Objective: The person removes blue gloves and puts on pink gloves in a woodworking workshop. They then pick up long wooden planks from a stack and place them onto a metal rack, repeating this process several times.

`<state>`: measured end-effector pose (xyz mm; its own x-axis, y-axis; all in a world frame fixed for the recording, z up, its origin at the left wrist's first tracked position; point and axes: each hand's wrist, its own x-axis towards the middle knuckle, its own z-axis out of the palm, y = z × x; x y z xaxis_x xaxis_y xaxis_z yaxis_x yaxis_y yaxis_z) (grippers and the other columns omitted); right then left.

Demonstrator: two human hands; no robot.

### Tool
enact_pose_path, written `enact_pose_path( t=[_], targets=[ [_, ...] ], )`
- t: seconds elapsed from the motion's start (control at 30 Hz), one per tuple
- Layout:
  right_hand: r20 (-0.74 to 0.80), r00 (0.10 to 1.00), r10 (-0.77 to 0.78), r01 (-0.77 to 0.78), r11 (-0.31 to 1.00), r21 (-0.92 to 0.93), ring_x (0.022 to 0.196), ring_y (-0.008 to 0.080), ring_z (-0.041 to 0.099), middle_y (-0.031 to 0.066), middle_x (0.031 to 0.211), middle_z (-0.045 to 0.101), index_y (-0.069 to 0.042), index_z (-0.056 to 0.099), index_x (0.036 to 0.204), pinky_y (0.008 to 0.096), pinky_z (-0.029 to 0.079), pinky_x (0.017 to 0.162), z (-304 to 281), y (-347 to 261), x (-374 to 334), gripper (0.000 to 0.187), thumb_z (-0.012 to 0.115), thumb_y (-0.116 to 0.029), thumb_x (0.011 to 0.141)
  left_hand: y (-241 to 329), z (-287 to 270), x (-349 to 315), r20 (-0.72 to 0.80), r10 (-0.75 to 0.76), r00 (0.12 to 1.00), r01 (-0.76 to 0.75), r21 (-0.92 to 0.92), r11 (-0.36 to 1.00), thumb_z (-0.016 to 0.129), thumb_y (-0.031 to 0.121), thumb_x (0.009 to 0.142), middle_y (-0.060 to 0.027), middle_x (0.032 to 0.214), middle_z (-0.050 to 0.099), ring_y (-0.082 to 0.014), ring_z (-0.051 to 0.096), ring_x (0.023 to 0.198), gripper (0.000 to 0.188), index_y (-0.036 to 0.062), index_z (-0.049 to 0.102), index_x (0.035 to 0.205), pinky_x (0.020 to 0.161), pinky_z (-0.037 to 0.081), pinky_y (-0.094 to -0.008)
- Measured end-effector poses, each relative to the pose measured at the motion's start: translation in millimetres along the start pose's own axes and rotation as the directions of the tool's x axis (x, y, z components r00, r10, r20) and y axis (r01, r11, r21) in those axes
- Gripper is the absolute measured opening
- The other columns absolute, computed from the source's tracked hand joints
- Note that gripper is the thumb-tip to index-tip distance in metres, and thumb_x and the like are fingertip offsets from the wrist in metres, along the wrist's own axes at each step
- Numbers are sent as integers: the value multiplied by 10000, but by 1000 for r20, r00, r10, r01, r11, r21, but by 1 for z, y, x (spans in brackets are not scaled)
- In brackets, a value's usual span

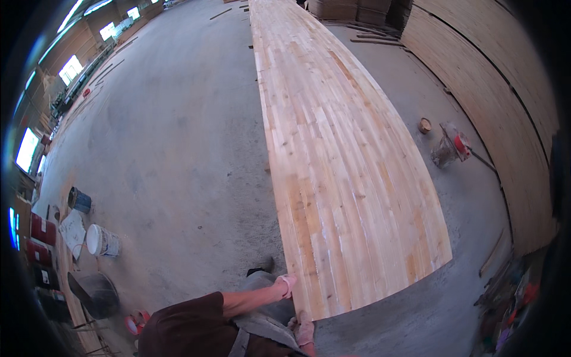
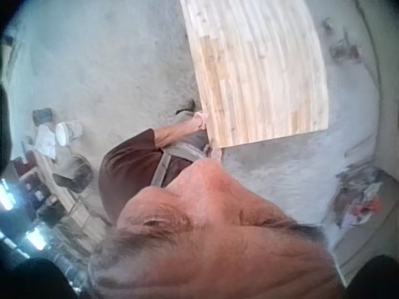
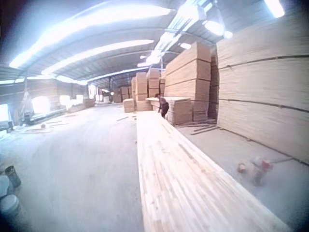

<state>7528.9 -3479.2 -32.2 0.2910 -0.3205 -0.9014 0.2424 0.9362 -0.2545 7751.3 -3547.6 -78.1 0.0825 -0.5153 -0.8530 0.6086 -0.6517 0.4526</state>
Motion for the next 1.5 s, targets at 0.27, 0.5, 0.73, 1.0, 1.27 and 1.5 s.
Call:
enact_pose_path(
  t=[0.27, 0.5, 0.73, 1.0, 1.27, 1.5],
  targets=[
    [-57, 995, 86, -100, 939, -330, 585, 182, 623, 112, 767, 690, -10, 689, 1066, 314, 505, 532, 6, -14, -2, 446, 654, -453, 1024, -20, -16, -19, -91, 171, 981, -155, 160, 975, 617, 356, 1038, 7, 718, 606, -121, 534, 516, 236, 145, 676, 953, 426, 330, -331],
    [-5, 999, -52, 47, 928, -370, 585, 167, 610, 95, 748, 672, -29, 690, 1025, 301, 473, 516, 18, -15, -2, 418, 644, -444, 1024, -28, -49, 30, 37, 48, 998, -57, 267, 962, 738, 210, 904, -72, 812, 705, -212, 674, 680, 109, 112, 734, 950, 538, 497, -376],
    [-39, 930, -367, 307, 829, -467, 515, 151, 565, 37, 673, 630, -60, 681, 916, 327, 425, 466, 38, -7, 0, 355, 624, -389, 1037, 27, -41, -6, -44, -134, 990, 136, 38, 990, 503, 475, 1044, -127, 657, 612, -276, 567, 458, 408, 78, 596, 1053, 364, 419, -413],
    [-75, 956, -284, 266, 946, -187, 535, 122, 579, 17, 724, 619, -65, 670, 1145, 306, 487, 483, 72, -14, -33, 329, 635, -373, 1033, 73, -49, -17, 106, -236, 966, 236, 15, 972, 470, 490, 1072, -43, 585, 504, -209, 429, 394, 373, 132, 537, 994, 352, 355, -333],
    [-171, 959, -226, 250, 959, 132, 840, 162, 684, 42, 1016, 677, -57, 671, 1166, 349, 576, 619, 38, -14, -44, 487, 583, -512, 1013, 64, -36, -19, 33, -218, 975, 215, 63, 974, 494, 549, 1065, -65, 798, 587, -203, 458, 470, 444, 117, 532, 1164, 390, 399, -324],
    [-661, 742, -112, -85, 962, -259, 1081, 522, 645, 368, 1135, 659, 47, 647, 1123, 549, 521, 946, 35, 37, 74, 685, 314, -551, 1092, 69, -40, -46, 49, -277, 960, 271, 100, 957, 428, 540, 1080, -54, 935, 625, -176, 539, 621, 461, 128, 529, 1259, 496, 460, -293]
  ],
)
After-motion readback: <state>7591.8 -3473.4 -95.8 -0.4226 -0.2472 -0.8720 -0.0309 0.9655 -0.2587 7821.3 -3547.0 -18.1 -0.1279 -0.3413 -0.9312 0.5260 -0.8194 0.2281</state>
